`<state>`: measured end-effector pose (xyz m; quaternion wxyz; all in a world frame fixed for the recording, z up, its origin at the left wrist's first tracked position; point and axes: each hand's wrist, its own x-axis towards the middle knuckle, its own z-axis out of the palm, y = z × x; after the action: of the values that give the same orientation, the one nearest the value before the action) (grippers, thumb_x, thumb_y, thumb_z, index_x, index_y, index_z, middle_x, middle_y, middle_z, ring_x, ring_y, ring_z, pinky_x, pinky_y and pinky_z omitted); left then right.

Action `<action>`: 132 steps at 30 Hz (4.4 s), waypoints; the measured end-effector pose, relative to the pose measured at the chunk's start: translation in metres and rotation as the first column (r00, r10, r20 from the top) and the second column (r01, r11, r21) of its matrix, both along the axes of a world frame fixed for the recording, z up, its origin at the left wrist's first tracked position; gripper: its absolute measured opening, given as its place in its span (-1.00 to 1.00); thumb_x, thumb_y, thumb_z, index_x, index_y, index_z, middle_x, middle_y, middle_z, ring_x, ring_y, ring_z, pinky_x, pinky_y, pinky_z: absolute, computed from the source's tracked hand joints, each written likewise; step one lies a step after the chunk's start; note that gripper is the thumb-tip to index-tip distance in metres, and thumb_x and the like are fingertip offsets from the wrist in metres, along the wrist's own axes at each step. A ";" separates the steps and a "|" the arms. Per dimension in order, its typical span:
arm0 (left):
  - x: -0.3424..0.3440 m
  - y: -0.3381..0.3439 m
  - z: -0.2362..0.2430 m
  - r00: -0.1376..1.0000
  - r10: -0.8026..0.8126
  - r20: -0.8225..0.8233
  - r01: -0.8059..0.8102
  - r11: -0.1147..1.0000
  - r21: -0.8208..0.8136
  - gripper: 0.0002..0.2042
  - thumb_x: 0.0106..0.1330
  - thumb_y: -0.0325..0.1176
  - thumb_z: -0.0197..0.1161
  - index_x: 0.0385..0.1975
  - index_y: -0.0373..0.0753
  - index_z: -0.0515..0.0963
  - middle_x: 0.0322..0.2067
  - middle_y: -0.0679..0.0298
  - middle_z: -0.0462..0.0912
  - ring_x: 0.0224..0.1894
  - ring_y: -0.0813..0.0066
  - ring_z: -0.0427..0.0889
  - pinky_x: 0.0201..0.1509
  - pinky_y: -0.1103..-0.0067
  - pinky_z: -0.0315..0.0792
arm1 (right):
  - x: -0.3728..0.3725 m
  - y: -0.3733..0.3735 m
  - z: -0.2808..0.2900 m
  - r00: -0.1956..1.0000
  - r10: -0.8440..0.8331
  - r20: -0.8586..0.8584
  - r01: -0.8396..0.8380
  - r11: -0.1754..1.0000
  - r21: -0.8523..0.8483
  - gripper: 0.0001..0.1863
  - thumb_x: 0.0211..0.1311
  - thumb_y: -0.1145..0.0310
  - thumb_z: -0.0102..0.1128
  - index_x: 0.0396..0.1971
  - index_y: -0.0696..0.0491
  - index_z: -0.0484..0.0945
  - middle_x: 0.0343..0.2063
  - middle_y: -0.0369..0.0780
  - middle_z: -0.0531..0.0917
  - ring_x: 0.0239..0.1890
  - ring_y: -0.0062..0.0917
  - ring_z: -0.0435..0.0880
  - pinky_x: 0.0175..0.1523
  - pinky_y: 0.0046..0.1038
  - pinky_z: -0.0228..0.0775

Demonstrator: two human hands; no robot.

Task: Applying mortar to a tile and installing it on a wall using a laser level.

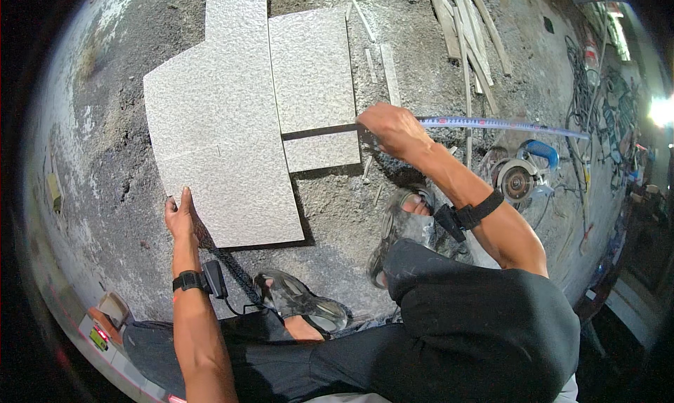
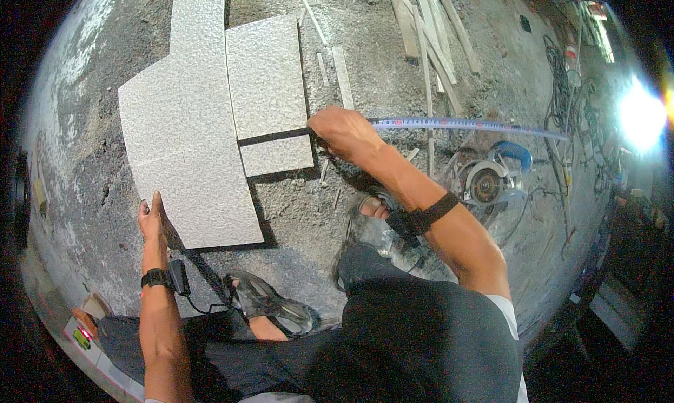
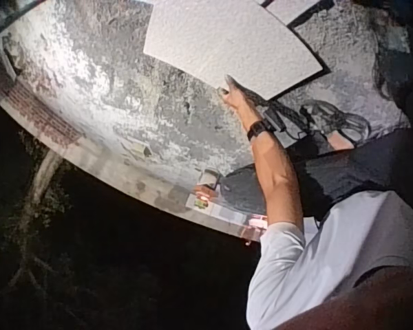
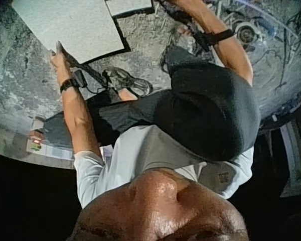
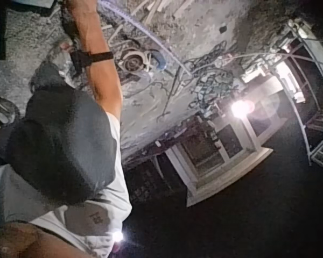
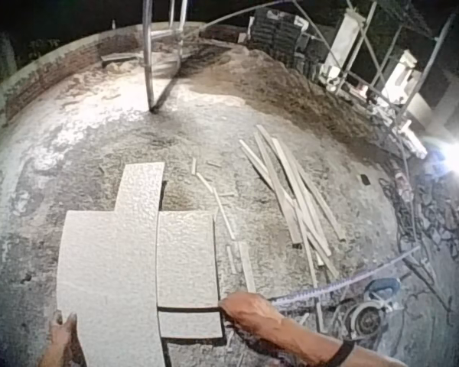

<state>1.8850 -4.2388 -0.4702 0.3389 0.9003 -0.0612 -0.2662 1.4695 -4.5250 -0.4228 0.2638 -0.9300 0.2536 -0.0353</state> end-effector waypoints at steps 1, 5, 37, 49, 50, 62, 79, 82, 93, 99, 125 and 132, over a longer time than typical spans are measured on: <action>0.001 0.001 -0.002 1.000 0.000 0.000 0.000 1.000 0.000 -0.12 0.02 -0.02 0.45 0.20 -0.52 0.18 0.14 -0.07 0.34 0.15 0.23 0.37 0.20 0.43 0.26 | 0.000 -0.001 0.000 1.000 -0.003 -0.002 0.003 1.000 -0.001 -0.77 -0.18 0.57 0.19 -0.43 0.07 0.43 -0.42 -0.13 0.54 -0.24 -0.15 0.55 -0.20 -0.22 0.45; 0.006 0.000 -0.003 1.000 -0.009 0.016 0.009 1.000 0.028 -0.14 0.05 -0.04 0.43 0.21 -0.52 0.18 0.17 -0.10 0.30 0.19 0.18 0.33 0.23 0.40 0.23 | 0.003 -0.003 0.004 1.000 0.007 -0.022 -0.007 1.000 0.003 -0.78 -0.18 0.57 0.17 -0.42 0.07 0.44 -0.41 -0.13 0.55 -0.22 -0.14 0.55 -0.19 -0.22 0.45; -0.004 -0.004 0.010 0.997 0.056 -0.047 -0.054 0.998 0.028 -0.15 0.04 -0.03 0.42 0.23 -0.44 0.19 0.24 -0.07 0.21 0.27 0.11 0.23 0.28 0.34 0.15 | 0.081 -0.195 0.011 0.995 -0.003 0.101 0.026 0.975 -0.221 -0.74 -0.08 0.65 0.06 -0.32 0.07 0.47 -0.43 -0.10 0.55 -0.28 -0.14 0.53 -0.21 -0.22 0.36; 0.000 -0.003 0.005 0.993 0.107 -0.053 -0.103 0.992 0.066 -0.12 -0.01 0.00 0.45 0.21 -0.45 0.22 0.23 -0.08 0.23 0.28 0.14 0.22 0.28 0.38 0.14 | 0.084 -0.193 0.016 0.994 0.009 0.105 0.016 0.973 -0.231 -0.80 -0.11 0.66 0.05 -0.43 0.09 0.40 -0.50 -0.10 0.50 -0.33 -0.12 0.51 -0.26 -0.19 0.33; 0.000 -0.003 0.006 0.994 0.093 -0.057 -0.090 0.995 0.043 -0.13 0.00 -0.01 0.45 0.21 -0.46 0.21 0.23 -0.09 0.23 0.28 0.14 0.22 0.28 0.38 0.13 | 0.084 -0.193 0.017 0.993 0.013 0.121 0.015 0.975 -0.222 -0.80 -0.12 0.66 0.05 -0.43 0.09 0.39 -0.50 -0.10 0.49 -0.33 -0.12 0.51 -0.26 -0.19 0.33; -0.007 -0.009 0.014 0.995 0.086 -0.044 -0.086 0.996 0.015 -0.14 0.02 -0.05 0.45 0.22 -0.47 0.19 0.22 -0.14 0.22 0.26 0.15 0.24 0.28 0.38 0.15 | 0.085 -0.196 0.012 0.999 0.005 0.032 0.003 0.967 -0.255 -0.77 -0.07 0.67 0.02 -0.37 0.07 0.42 -0.47 -0.13 0.51 -0.28 -0.17 0.53 -0.20 -0.20 0.36; -0.004 -0.002 0.008 1.000 0.020 -0.011 -0.020 1.000 -0.022 -0.13 0.04 0.00 0.42 0.20 -0.50 0.19 0.20 -0.12 0.24 0.26 0.13 0.23 0.29 0.38 0.14 | 0.086 -0.198 0.011 0.999 0.008 0.033 0.001 0.969 -0.247 -0.79 -0.04 0.66 0.03 -0.38 0.06 0.41 -0.48 -0.15 0.51 -0.31 -0.21 0.54 -0.22 -0.21 0.37; -0.005 -0.002 0.010 1.000 0.008 -0.016 -0.008 0.999 -0.031 -0.12 0.04 0.01 0.42 0.21 -0.50 0.19 0.20 -0.11 0.24 0.27 0.13 0.22 0.29 0.38 0.13 | 0.087 -0.197 0.012 1.000 0.008 0.019 -0.003 0.969 -0.247 -0.81 -0.02 0.66 0.02 -0.39 0.06 0.41 -0.48 -0.15 0.51 -0.32 -0.22 0.54 -0.23 -0.22 0.37; -0.003 0.003 0.002 1.000 0.007 0.009 -0.006 0.997 -0.080 -0.23 0.13 -0.09 0.38 0.19 -0.50 0.21 0.11 -0.01 0.37 0.12 0.28 0.38 0.19 0.46 0.25 | 0.086 -0.196 0.013 0.997 0.025 0.077 -0.006 0.971 -0.239 -0.75 -0.15 0.69 0.08 -0.41 0.08 0.40 -0.48 -0.15 0.51 -0.30 -0.20 0.54 -0.21 -0.20 0.36; -0.001 0.003 0.003 1.000 -0.005 0.010 0.006 0.997 -0.075 -0.18 0.07 -0.05 0.41 0.19 -0.52 0.22 0.17 -0.06 0.31 0.22 0.21 0.28 0.27 0.43 0.16 | 0.087 -0.195 0.015 0.999 0.019 0.027 -0.012 0.971 -0.237 -0.77 -0.13 0.69 0.07 -0.42 0.09 0.39 -0.48 -0.14 0.50 -0.31 -0.20 0.53 -0.22 -0.22 0.36; -0.006 -0.006 0.010 0.999 -0.005 0.047 0.005 1.000 -0.008 -0.21 0.10 -0.06 0.39 0.18 -0.53 0.22 0.16 -0.07 0.32 0.22 0.20 0.29 0.27 0.43 0.16 | 0.084 -0.197 0.011 0.996 0.035 0.087 -0.013 0.970 -0.243 -0.68 -0.10 0.69 0.05 -0.27 0.06 0.47 -0.41 -0.13 0.55 -0.27 -0.17 0.55 -0.19 -0.22 0.38; -0.002 -0.001 0.004 0.997 -0.003 0.072 0.005 1.000 -0.026 -0.20 0.09 -0.05 0.41 0.16 -0.55 0.25 0.12 -0.04 0.38 0.15 0.24 0.35 0.24 0.46 0.19 | 0.086 -0.195 0.012 0.999 0.004 0.041 0.005 0.976 -0.218 -0.72 -0.01 0.67 0.05 -0.26 0.07 0.47 -0.40 -0.13 0.55 -0.26 -0.20 0.56 -0.16 -0.23 0.38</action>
<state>1.8827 -4.2394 -0.4659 0.3479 0.9046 -0.0784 -0.2335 1.5557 -4.7202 -0.4112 0.1652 -0.9524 0.2428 -0.0822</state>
